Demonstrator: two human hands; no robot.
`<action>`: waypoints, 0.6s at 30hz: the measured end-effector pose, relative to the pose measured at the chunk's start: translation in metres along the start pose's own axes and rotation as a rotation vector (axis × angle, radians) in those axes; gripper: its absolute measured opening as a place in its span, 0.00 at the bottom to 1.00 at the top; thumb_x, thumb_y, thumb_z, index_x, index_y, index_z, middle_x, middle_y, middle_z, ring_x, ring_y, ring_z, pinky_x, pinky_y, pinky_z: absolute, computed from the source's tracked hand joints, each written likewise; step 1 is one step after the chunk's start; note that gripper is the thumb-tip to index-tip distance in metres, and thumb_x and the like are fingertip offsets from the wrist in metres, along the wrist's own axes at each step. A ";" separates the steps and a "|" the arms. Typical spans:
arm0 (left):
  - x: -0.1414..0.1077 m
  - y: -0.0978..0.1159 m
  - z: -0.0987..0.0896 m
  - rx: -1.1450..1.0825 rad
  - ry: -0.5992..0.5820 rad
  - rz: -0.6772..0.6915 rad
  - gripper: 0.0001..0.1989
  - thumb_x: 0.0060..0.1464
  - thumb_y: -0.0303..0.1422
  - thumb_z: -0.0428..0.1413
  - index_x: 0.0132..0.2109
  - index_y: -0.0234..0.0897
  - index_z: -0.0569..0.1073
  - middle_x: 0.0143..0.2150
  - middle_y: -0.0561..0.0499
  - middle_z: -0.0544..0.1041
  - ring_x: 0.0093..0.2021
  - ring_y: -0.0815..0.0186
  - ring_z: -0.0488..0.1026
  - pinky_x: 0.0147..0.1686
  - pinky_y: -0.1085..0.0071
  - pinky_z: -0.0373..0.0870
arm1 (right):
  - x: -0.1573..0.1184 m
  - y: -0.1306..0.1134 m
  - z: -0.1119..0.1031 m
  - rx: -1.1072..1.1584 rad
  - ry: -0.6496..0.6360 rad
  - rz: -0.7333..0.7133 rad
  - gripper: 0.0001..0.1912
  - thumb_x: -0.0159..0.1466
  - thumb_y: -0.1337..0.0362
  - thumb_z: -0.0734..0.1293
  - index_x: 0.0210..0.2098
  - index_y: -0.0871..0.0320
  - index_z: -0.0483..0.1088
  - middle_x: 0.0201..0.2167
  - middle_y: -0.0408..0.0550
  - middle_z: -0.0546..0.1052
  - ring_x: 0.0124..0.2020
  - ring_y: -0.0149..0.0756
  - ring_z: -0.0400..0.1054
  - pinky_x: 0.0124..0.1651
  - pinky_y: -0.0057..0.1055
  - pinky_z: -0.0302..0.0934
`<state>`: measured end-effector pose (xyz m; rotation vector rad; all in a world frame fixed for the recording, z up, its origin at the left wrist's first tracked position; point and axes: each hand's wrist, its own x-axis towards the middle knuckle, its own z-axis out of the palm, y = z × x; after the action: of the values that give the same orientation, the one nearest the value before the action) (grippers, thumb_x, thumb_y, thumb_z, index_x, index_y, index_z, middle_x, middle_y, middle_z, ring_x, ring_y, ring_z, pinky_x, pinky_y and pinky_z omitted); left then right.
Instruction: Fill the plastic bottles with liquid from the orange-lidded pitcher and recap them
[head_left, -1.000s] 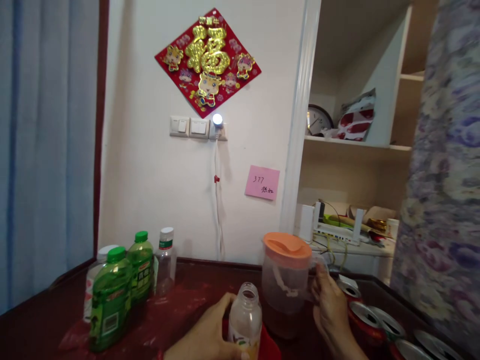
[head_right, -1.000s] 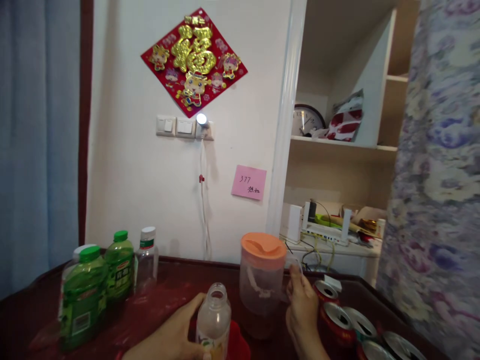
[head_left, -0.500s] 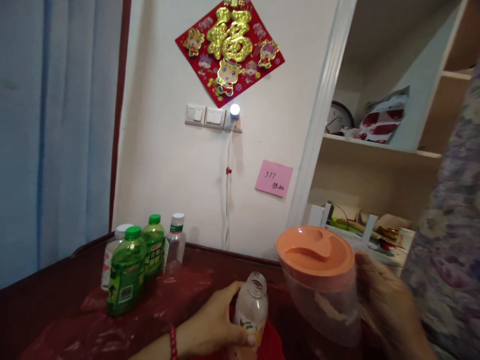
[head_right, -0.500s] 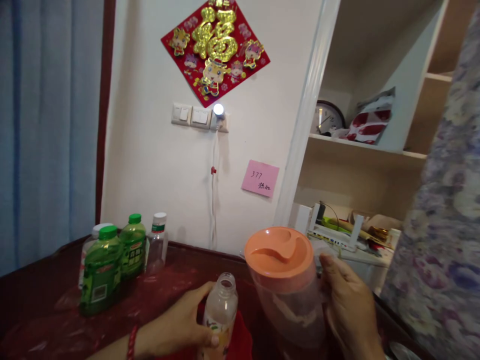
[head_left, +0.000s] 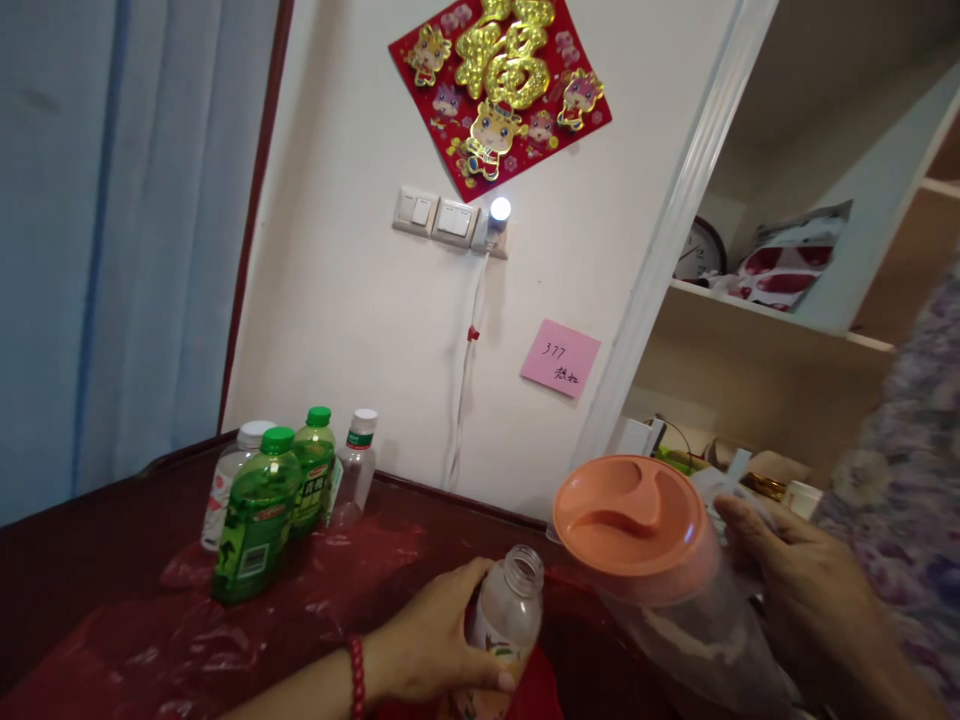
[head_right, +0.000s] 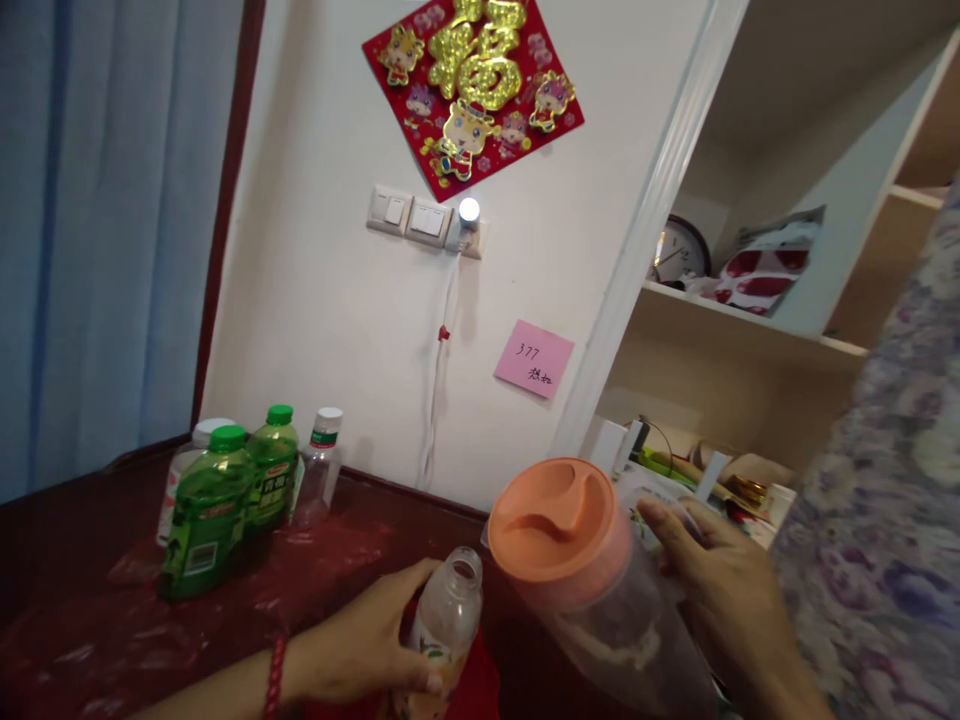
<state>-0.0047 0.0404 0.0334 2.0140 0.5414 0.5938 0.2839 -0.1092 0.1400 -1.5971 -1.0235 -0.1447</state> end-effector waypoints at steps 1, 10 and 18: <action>0.000 -0.001 0.000 0.003 0.000 -0.002 0.35 0.37 0.34 0.73 0.54 0.41 0.73 0.52 0.50 0.79 0.50 0.53 0.74 0.49 0.63 0.69 | 0.002 -0.002 -0.001 -0.021 -0.011 0.007 0.30 0.62 0.34 0.69 0.27 0.56 0.67 0.20 0.42 0.65 0.20 0.35 0.57 0.19 0.26 0.49; 0.002 -0.004 -0.001 0.055 -0.011 0.000 0.33 0.38 0.38 0.72 0.53 0.41 0.73 0.50 0.50 0.79 0.47 0.53 0.75 0.47 0.64 0.70 | 0.013 -0.036 -0.005 -0.283 -0.063 -0.089 0.30 0.55 0.34 0.64 0.20 0.56 0.68 0.18 0.44 0.66 0.23 0.40 0.61 0.24 0.28 0.54; 0.001 -0.004 -0.001 0.073 -0.010 0.017 0.32 0.38 0.38 0.72 0.53 0.41 0.74 0.49 0.49 0.80 0.47 0.53 0.76 0.46 0.64 0.70 | 0.016 -0.058 -0.002 -0.177 -0.134 -0.198 0.28 0.52 0.38 0.71 0.17 0.56 0.64 0.19 0.42 0.63 0.23 0.35 0.57 0.25 0.24 0.58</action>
<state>-0.0053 0.0433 0.0301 2.0917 0.5476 0.5816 0.2552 -0.1060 0.1930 -1.6800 -1.3033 -0.2722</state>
